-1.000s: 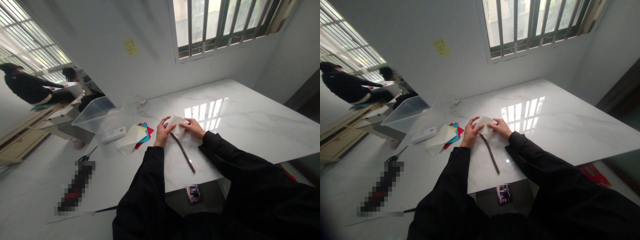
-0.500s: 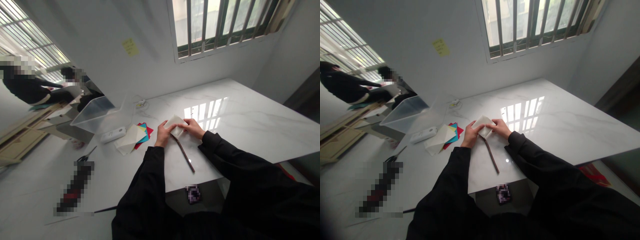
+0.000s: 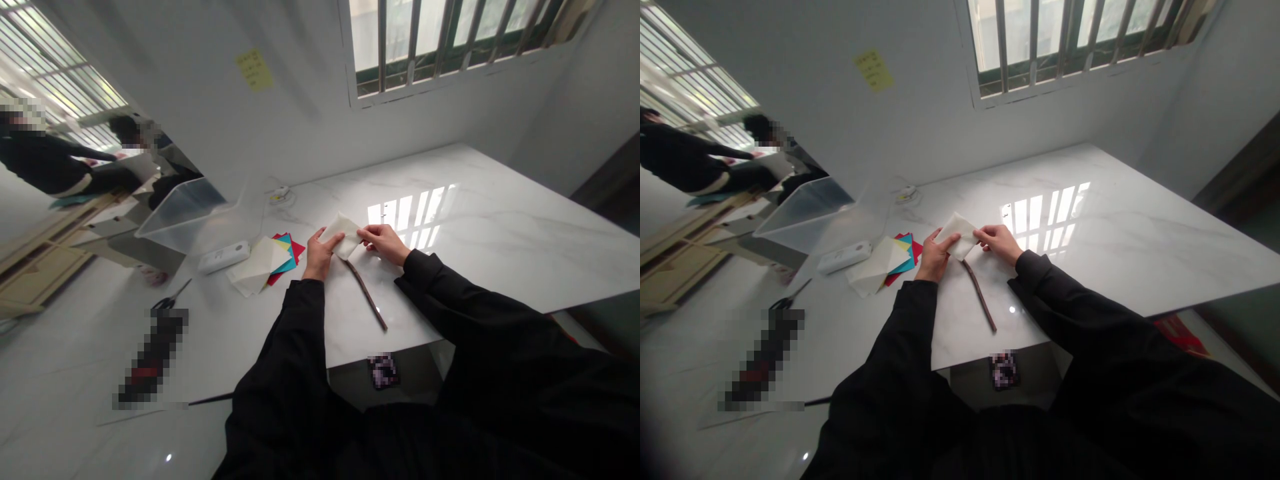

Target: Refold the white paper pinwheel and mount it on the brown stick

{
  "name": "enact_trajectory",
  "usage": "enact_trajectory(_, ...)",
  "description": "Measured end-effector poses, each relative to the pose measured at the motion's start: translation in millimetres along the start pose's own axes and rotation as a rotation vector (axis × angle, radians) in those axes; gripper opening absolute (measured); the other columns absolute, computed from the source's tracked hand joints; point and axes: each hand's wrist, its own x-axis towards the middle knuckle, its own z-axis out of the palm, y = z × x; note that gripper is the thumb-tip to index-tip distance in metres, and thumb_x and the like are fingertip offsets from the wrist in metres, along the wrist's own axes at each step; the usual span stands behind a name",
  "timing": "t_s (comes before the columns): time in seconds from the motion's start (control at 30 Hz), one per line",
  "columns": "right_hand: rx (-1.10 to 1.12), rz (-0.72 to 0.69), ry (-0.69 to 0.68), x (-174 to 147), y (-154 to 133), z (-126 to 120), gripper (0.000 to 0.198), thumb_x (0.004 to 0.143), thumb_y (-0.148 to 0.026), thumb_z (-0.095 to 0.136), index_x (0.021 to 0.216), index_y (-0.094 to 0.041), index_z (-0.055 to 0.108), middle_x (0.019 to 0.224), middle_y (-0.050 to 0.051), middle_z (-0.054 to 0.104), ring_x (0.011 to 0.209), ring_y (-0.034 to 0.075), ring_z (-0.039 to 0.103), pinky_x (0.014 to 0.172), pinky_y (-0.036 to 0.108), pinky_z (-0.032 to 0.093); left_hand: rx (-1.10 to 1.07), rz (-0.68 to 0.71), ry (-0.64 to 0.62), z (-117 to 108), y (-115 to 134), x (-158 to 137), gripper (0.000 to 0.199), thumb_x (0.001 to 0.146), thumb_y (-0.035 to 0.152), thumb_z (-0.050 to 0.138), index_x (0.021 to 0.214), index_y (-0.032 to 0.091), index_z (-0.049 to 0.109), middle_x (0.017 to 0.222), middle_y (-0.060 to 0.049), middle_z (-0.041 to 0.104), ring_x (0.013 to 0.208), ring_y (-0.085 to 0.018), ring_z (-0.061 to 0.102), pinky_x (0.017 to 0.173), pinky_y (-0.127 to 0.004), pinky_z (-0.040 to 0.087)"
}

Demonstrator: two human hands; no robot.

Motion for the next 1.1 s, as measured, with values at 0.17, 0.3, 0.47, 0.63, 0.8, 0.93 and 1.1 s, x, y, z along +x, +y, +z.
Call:
enact_trajectory(0.17,0.021,0.015,-0.003,0,-1,0,0.056,0.071,-0.072,0.086,0.078,-0.017,0.077,0.08,0.007,0.073,0.071,0.014,0.061,0.059,0.023,0.053,-0.046,0.0,0.024,0,0,2,0.059,0.05,0.035,0.102,0.096,0.013,0.071,0.091,-0.005,0.075,0.077,-0.016,0.069,0.074,-0.027,0.057)
enact_trajectory(0.3,-0.027,-0.036,0.007,-1,-1,0,0.055,0.076,-0.073,0.082,0.076,-0.018,0.076,0.081,0.008,0.075,0.07,0.014,0.061,0.058,0.024,0.053,-0.079,-0.003,0.035,-3,-1,4,0.059,0.052,0.035,0.101,0.097,0.013,0.071,0.093,-0.006,0.075,0.079,-0.017,0.069,0.075,-0.029,0.057)
enact_trajectory(0.47,-0.106,-0.097,0.022,-1,-1,-3,0.051,0.08,-0.069,0.08,0.076,-0.018,0.075,0.075,0.006,0.073,0.063,0.013,0.058,0.057,0.025,0.053,-0.065,-0.024,0.021,-4,-3,5,0.059,0.053,0.037,0.101,0.098,0.014,0.07,0.095,-0.007,0.075,0.079,-0.017,0.07,0.074,-0.029,0.056)
enact_trajectory(0.63,-0.068,-0.087,-0.002,-1,-2,-5,0.048,0.077,-0.065,0.084,0.081,-0.018,0.076,0.077,0.005,0.073,0.064,0.012,0.059,0.06,0.026,0.054,-0.062,-0.031,0.003,-4,-3,4,0.059,0.055,0.039,0.1,0.1,0.014,0.07,0.096,-0.008,0.076,0.081,-0.018,0.07,0.076,-0.03,0.056)
enact_trajectory(0.8,-0.09,-0.09,0.002,0,0,-4,0.051,0.079,-0.068,0.081,0.08,-0.018,0.074,0.077,0.005,0.073,0.063,0.013,0.058,0.06,0.027,0.052,-0.061,-0.034,0.004,-4,-2,3,0.059,0.055,0.038,0.1,0.1,0.014,0.07,0.097,-0.008,0.076,0.081,-0.018,0.07,0.077,-0.03,0.056)
enact_trajectory(0.93,-0.16,-0.173,0.074,2,-2,-8,0.048,0.087,-0.068,0.072,0.086,-0.019,0.074,0.078,0.005,0.073,0.065,0.015,0.059,0.06,0.028,0.049,-0.079,-0.035,0.015,-4,-1,4,0.062,0.052,0.037,0.101,0.1,0.014,0.07,0.098,-0.008,0.076,0.082,-0.018,0.071,0.077,-0.031,0.057)
enact_trajectory(1.1,-0.429,-0.333,0.441,11,-7,-41,0.026,0.091,-0.046,0.071,0.094,-0.021,0.076,0.091,0.007,0.077,0.08,0.02,0.067,0.084,0.036,0.055,-0.079,-0.058,0.037,-4,0,4,0.064,0.05,0.035,0.102,0.101,0.015,0.07,0.1,-0.009,0.078,0.083,-0.018,0.072,0.077,-0.029,0.058)
